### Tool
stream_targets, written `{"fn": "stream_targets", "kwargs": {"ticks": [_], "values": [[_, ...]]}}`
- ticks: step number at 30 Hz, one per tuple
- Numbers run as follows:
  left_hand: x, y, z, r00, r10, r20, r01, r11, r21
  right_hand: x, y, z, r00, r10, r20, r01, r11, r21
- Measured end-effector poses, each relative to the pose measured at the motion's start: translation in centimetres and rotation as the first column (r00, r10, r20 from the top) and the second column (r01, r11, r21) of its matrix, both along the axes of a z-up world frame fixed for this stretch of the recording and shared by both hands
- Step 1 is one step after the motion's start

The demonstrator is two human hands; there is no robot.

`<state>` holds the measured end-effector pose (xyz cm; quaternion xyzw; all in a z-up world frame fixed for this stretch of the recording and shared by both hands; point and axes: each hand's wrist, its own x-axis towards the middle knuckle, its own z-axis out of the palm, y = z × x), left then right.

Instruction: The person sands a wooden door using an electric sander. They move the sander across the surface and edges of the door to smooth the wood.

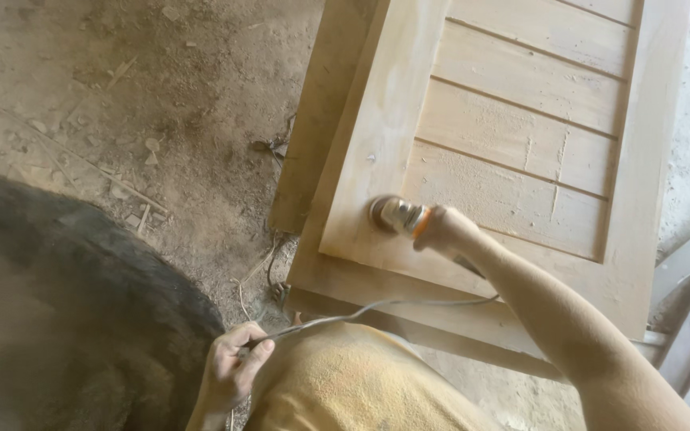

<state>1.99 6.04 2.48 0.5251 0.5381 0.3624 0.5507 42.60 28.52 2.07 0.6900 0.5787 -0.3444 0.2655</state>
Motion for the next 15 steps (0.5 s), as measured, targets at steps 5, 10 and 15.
{"fn": "stream_targets", "kwargs": {"ticks": [5, 10, 15], "values": [[2.1, -1.1, -0.7, 0.999, -0.044, 0.012, 0.043, 0.999, 0.027, 0.7, 0.1, -1.1, 0.996, -0.041, 0.078, 0.046, 0.998, -0.053], [2.3, -1.4, -1.1, 0.998, 0.021, 0.057, -0.006, 0.968, -0.252, 0.2, -6.7, 0.6, 0.996, 0.037, -0.078, -0.038, 0.999, -0.013], [1.2, -0.8, -4.0, 0.996, -0.060, -0.058, 0.056, 0.996, -0.070, -0.2, -3.7, -1.3, 1.000, 0.008, -0.004, -0.008, 0.999, 0.047]]}}
